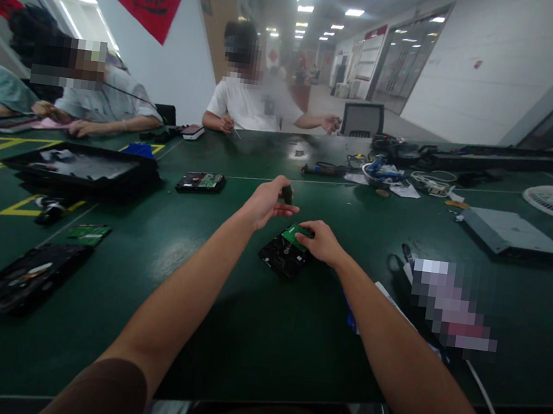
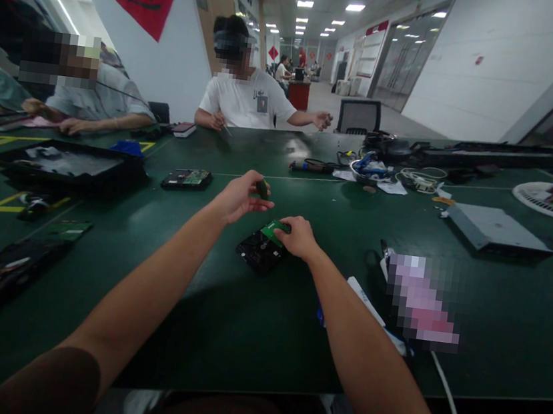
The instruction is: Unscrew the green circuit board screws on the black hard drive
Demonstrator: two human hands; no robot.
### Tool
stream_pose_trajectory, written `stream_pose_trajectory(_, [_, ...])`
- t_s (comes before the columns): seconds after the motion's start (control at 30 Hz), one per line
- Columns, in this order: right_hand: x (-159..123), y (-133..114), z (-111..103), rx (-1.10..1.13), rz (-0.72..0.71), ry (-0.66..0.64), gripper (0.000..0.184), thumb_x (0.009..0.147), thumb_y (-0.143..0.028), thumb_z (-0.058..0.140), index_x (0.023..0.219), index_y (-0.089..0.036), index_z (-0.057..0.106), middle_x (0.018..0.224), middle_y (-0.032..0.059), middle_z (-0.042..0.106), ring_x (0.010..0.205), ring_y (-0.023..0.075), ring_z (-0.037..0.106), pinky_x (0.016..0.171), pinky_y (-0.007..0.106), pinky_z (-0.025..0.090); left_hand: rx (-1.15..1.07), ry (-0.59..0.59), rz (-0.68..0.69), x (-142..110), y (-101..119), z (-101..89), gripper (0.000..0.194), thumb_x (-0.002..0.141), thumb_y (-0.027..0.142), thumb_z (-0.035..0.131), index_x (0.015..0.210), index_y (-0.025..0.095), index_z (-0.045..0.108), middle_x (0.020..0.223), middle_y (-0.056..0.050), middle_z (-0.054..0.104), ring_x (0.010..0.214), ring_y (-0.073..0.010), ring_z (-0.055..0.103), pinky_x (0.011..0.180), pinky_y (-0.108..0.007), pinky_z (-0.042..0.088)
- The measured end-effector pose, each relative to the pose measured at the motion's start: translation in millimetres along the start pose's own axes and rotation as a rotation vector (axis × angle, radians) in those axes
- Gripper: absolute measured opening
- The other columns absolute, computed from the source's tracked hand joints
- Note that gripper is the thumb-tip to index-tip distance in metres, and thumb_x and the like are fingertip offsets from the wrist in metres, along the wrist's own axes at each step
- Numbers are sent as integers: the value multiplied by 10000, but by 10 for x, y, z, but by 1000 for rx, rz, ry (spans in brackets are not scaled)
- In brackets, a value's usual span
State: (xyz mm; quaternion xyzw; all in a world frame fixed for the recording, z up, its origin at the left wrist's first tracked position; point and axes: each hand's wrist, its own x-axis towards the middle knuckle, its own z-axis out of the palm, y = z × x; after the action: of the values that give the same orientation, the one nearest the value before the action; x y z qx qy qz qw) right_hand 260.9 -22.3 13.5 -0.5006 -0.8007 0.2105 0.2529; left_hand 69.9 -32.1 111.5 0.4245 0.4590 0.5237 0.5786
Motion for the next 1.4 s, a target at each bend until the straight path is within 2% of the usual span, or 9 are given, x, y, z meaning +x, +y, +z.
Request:
stream_pose_trajectory(0.1, [6, -4, -1, 7, 11, -5, 280, 918, -345, 743, 1172, -238, 794, 1170, 95, 769, 1120, 277, 669, 998, 391, 497, 88, 35, 42, 9, 13, -24, 259, 881, 404, 596, 893, 155, 665, 893, -86, 688, 590, -161, 690, 527, -259, 492])
stream_pose_trajectory(0.23, [22, 9, 13, -9, -15, -18, 270, 929, -341, 725, 1166, -232, 794, 1165, 89, 773, 1106, 267, 674, 977, 372, 504, 137, 41, 63, -4, 14, -10, 245, 870, 393, 610, 921, 161, 671, 891, -82, 698, 580, -161, 684, 515, -256, 458])
stream_pose_trajectory(0.47, [40, 51, 41, -43, -43, -7, 318, 936, -354, 710, 1216, -216, 767, 1185, 81, 767, 1086, 248, 680, 946, 352, 517, -21, -100, -2, -11, -26, 25, 226, 895, 391, 562, 927, 171, 603, 937, -89, 729, 569, -155, 671, 528, -266, 498])
stream_pose_trajectory(0.67, [35, 52, 33, -27, -26, -20, 296, 930, -354, 721, 1192, -233, 785, 1169, 83, 772, 1100, 262, 677, 963, 362, 509, 63, -22, 36, 22, -17, -15, 268, 884, 403, 572, 906, 154, 671, 836, -61, 674, 561, -153, 675, 520, -253, 484])
stream_pose_trajectory(0.87, [39, 88, 61, -38, -32, 5, 378, 928, -364, 725, 1266, -197, 744, 1212, 109, 745, 1120, 260, 660, 986, 378, 500, 42, -43, 20, -16, -14, 17, 240, 878, 409, 573, 911, 175, 609, 930, -97, 737, 567, -168, 681, 511, -268, 486])
stream_pose_trajectory(1.1, [36, 59, 37, -37, -36, -11, 288, 941, -340, 715, 1198, -225, 774, 1195, 91, 752, 1136, 254, 652, 996, 370, 484, 130, 25, 41, 38, -13, -46, 304, 882, 434, 549, 850, 159, 674, 843, -79, 709, 530, -135, 632, 454, -234, 419])
stream_pose_trajectory(1.27, [30, 56, 51, -40, -23, 7, 336, 937, -339, 724, 1239, -198, 755, 1210, 115, 741, 1121, 254, 660, 985, 364, 495, 86, -46, 20, -11, -8, 10, 254, 880, 406, 579, 931, 162, 623, 922, -101, 748, 537, -146, 650, 474, -244, 459])
stream_pose_trajectory(1.4, [35, 64, 53, -41, -31, 4, 348, 938, -344, 719, 1248, -188, 751, 1203, 120, 744, 1115, 264, 662, 964, 367, 501, 87, -72, 18, -27, -10, 21, 253, 893, 398, 576, 907, 153, 634, 958, -126, 755, 592, -151, 682, 506, -237, 472])
